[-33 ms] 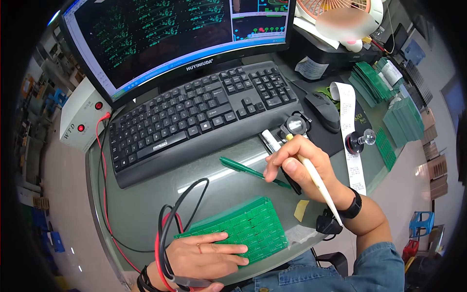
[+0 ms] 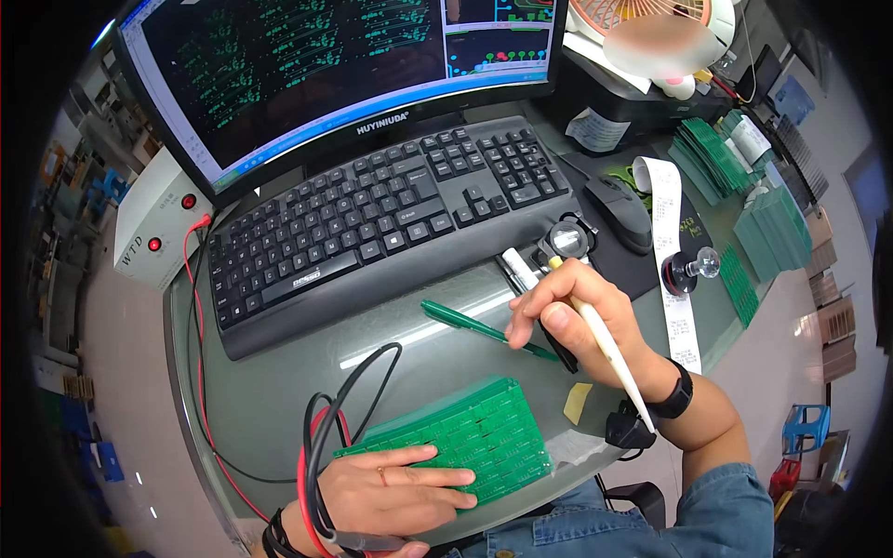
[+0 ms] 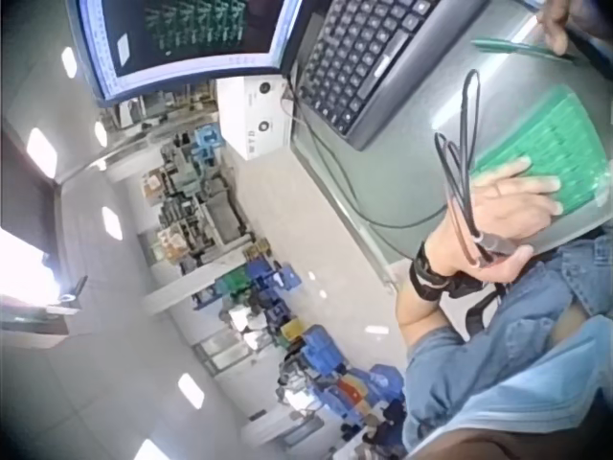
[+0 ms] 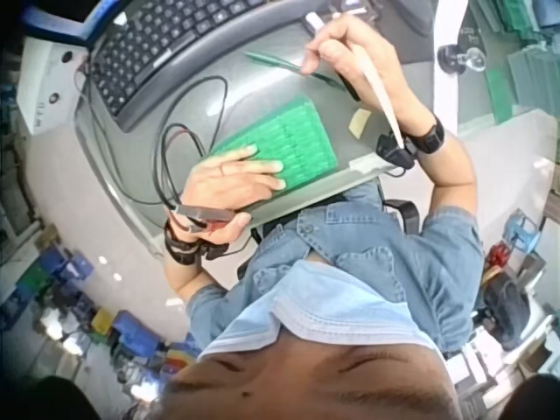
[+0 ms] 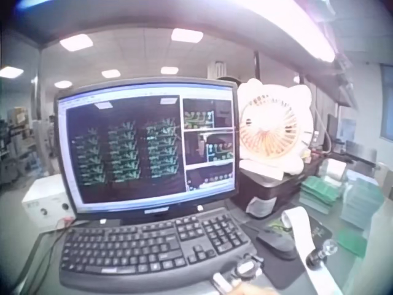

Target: Inspect and test green printed circuit boards using probes, a magnifying loupe, and a computer interface.

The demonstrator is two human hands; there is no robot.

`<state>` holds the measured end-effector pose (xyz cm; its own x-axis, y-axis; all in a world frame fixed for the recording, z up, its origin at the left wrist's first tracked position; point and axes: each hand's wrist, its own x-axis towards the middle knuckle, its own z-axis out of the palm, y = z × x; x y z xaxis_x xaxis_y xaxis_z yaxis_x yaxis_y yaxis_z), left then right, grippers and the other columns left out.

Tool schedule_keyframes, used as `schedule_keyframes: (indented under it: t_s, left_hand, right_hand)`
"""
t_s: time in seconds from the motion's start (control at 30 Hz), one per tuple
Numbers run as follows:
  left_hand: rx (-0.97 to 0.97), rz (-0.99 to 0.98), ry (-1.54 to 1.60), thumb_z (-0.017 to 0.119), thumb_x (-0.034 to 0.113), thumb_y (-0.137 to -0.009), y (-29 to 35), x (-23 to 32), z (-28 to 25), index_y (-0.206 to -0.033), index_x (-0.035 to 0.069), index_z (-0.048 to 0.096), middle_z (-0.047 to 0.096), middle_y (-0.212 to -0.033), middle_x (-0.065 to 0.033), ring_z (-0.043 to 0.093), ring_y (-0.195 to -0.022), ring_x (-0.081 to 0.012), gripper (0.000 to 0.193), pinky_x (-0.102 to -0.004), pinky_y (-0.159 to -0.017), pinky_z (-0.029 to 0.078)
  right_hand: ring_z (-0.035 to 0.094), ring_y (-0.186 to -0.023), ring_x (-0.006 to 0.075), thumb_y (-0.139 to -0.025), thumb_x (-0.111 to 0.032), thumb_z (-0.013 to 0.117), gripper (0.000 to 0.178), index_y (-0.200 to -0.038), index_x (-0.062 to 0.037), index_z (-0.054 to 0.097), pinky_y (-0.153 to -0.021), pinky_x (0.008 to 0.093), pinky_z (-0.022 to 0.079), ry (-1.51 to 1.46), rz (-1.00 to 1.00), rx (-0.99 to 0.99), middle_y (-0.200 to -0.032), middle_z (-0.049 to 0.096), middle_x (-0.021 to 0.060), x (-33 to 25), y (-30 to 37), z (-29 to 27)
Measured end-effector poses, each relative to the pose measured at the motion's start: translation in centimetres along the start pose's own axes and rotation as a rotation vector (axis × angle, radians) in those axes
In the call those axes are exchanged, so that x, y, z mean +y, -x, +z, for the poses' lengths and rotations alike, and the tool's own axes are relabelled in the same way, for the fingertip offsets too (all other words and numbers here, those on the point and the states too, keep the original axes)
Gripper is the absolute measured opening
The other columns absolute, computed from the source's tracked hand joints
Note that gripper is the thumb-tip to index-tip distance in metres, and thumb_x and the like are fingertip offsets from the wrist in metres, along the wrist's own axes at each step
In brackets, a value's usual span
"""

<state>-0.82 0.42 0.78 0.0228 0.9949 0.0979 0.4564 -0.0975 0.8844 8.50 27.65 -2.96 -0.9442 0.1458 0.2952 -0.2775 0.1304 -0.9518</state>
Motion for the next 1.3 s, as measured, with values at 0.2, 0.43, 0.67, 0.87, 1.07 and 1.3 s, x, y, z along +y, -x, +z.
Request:
schedule_keyframes:
  t_s: [0.2, 0.43, 0.67, 0.87, 1.07, 1.3]
  left_hand:
    - [0.138, 0.13, -0.102, 0.043, 0.031, -0.089, -0.1, 0.0, 0.2, -0.08, 0.002, 0.066, 0.072, -0.094, -0.0089, 0.067, -0.104, -0.0274, 0.038, -0.043, -0.1, 0.045]
    - [0.116, 0.127, -0.105, 0.043, 0.03, -0.089, -0.2, -0.2, 0.2, -0.083, 0.003, 0.066, 0.071, -0.096, -0.0088, 0.066, -0.105, -0.027, 0.036, -0.0432, -0.101, 0.044]
    - [0.175, 0.123, -0.075, 0.044, 0.033, -0.088, 0.2, 0.5, 0.6, -0.083, 0.005, 0.067, 0.071, -0.093, -0.0076, 0.067, -0.104, -0.0259, 0.037, -0.0463, -0.103, 0.041]
    - [0.023, 0.038, -0.045, 0.044, 0.023, -0.084, 0.3, 0.5, 0.0, -0.094, 0.003, 0.066, 0.07, -0.108, -0.0075, 0.059, -0.119, -0.0248, 0.031, -0.0433, -0.106, 0.038]
    - [0.442, 0.214, 0.228, 0.036, 0.044, -0.091, 1.4, -0.6, -0.7, -0.078, 0.0, 0.068, 0.07, -0.102, -0.0207, 0.055, -0.119, -0.0394, 0.056, -0.0519, -0.105, 0.035]
    - [0.814, 0.299, 0.352, 0.035, 0.034, -0.088, 2.4, -2.9, -1.4, -0.079, -0.001, 0.063, 0.068, -0.102, -0.0232, 0.054, -0.118, -0.0388, 0.046, -0.0491, -0.103, 0.036]
  right_hand:
    - [0.064, -0.082, 0.0165, -0.1, -0.024, 0.052, 0.022, -0.098, -0.0017, 0.052, -0.083, 0.0337, 0.047, 0.082, 0.021, -0.041, -0.085, 0.065, 0.0088, 0.0, -0.1, -0.2]
    - [0.066, -0.083, 0.0201, -0.1, -0.024, 0.049, 0.023, -0.1, -0.0014, 0.051, -0.095, 0.0408, 0.047, 0.149, -0.008, -0.068, -0.083, 0.065, 0.0105, 0.0, -0.2, -0.3]
    - [0.062, -0.077, 0.0127, -0.099, -0.018, 0.054, 0.017, -0.093, -0.0018, 0.055, -0.069, 0.0269, 0.049, 0.16, -0.039, -0.014, -0.081, 0.066, 0.0063, -0.4, -0.3, 0.0]
    - [0.064, -0.08, 0.0142, -0.101, -0.022, 0.047, 0.023, -0.094, -0.0019, 0.055, -0.073, 0.0294, 0.049, 0.174, 0.131, 0.113, -0.074, 0.067, 0.0063, -1.3, -2.2, -0.9]
    - [0.06, -0.083, 0.0375, -0.094, -0.022, 0.055, 0.017, -0.094, -0.0054, 0.056, -0.072, 0.0466, 0.047, 1.026, -0.143, 0.041, -0.084, 0.063, 0.016, -0.9, -6.6, -3.5]
    - [0.063, -0.087, 0.0299, -0.093, -0.024, 0.055, 0.013, -0.092, -0.0107, 0.055, -0.09, 0.0473, 0.039, 1.241, -0.094, -0.055, -0.079, 0.064, 0.01, -0.8, -6.3, -2.8]
